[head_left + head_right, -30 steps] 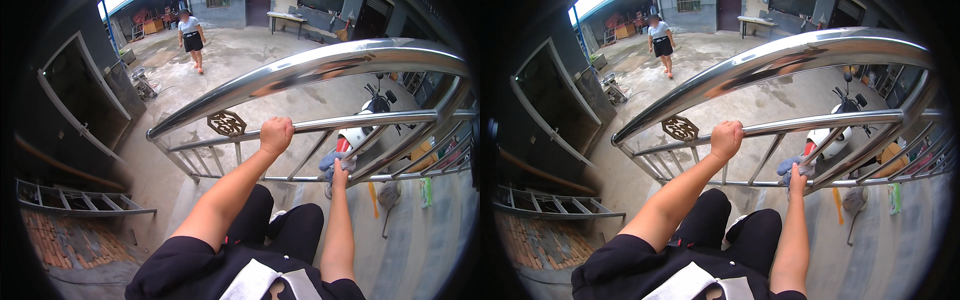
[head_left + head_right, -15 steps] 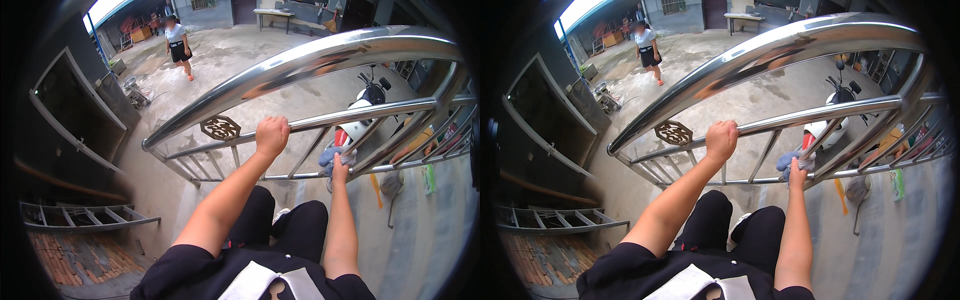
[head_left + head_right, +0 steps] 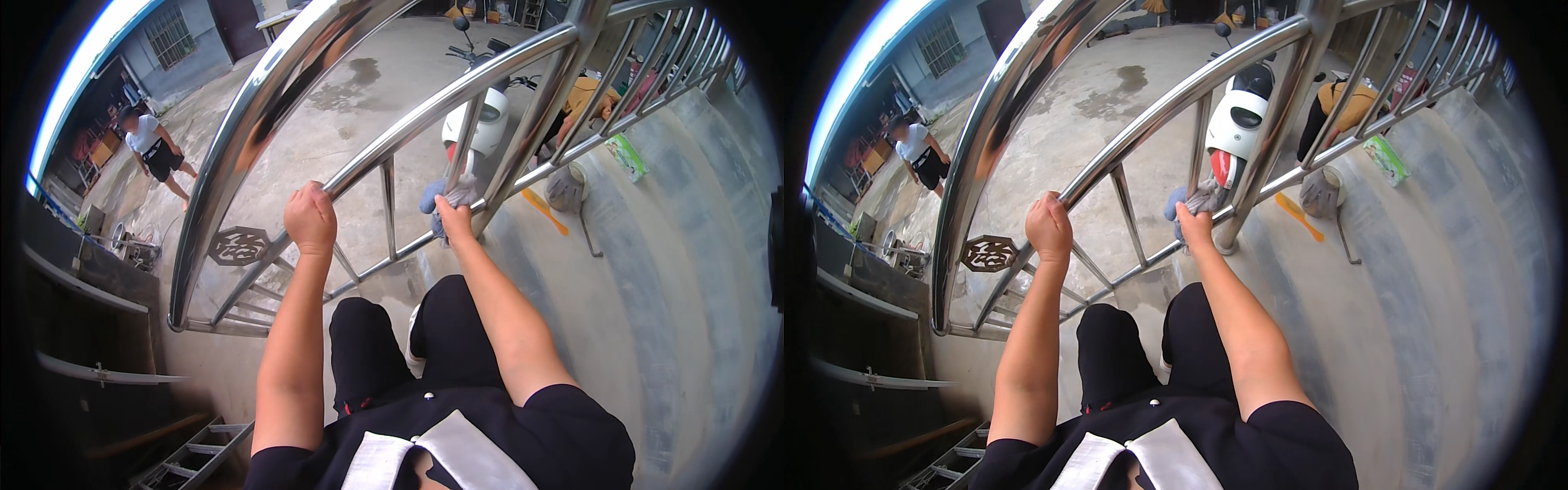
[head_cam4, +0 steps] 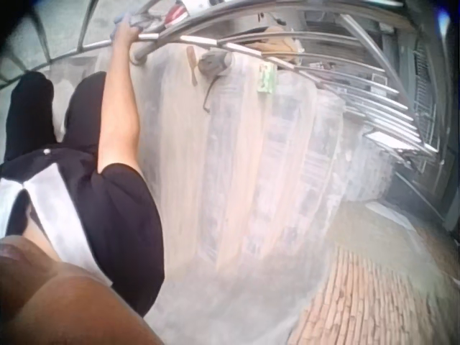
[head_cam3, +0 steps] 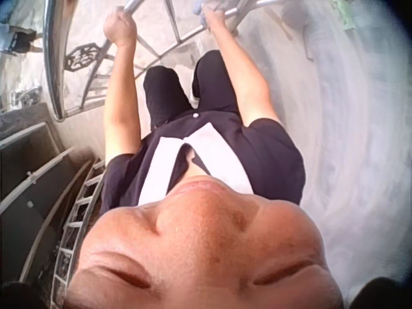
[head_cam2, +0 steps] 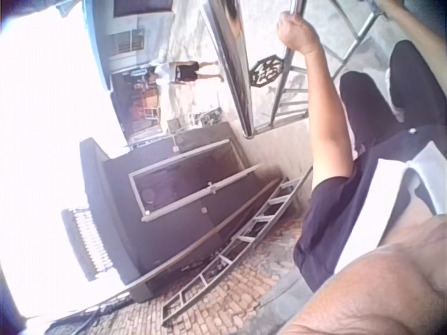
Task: The person wipes a stainless steel staircase railing with a gray cloth, moving along the handrail and vertical bars. The person holds the railing with one hand and wipes with the other, progressing along the curved handrail and vertical supports.
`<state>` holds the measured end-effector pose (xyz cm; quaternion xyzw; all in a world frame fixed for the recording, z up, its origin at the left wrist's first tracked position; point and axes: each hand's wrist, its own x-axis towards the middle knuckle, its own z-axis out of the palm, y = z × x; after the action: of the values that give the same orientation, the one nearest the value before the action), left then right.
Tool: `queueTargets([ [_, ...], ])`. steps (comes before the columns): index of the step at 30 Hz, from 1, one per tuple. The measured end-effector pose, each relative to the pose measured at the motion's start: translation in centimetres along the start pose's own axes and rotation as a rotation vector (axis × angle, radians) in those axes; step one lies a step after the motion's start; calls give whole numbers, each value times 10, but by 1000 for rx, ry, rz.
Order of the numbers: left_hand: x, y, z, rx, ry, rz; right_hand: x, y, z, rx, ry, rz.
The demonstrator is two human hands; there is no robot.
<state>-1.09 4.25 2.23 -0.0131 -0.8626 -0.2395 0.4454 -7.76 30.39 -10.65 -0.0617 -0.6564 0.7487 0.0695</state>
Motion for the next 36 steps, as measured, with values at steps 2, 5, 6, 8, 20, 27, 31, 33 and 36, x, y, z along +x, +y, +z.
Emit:
queueTargets([
  [2, -3, -3, -3, 29, -7, -19, -10, -10, 3, 58, -60, -24],
  [5, -2, 1, -2, 26, -18, -30, -10, -25, -9, -29, -51, 27],
  [6, -1, 3, 1, 18, -19, -32, -4, -31, -15, -56, -59, 49],
  [8, -2, 1, 4, 27, -45, -40, -1, -51, -14, -76, -52, -3],
  [20, -2, 4, -4, -32, -103, -102, 3, -217, 25, 26, -20, -520],
  [27, -2, 7, -6, -30, -72, -79, 24, -138, 24, 7, 39, -601],
  [31, -2, 6, -4, -70, -27, -56, 17, -96, 20, 48, 23, -487],
  [33, 0, 7, -3, -69, -25, -55, 8, -75, 20, 39, 65, -495],
  [36, 1, 8, -3, -80, -32, -73, 6, -30, 17, -95, 135, -496],
])
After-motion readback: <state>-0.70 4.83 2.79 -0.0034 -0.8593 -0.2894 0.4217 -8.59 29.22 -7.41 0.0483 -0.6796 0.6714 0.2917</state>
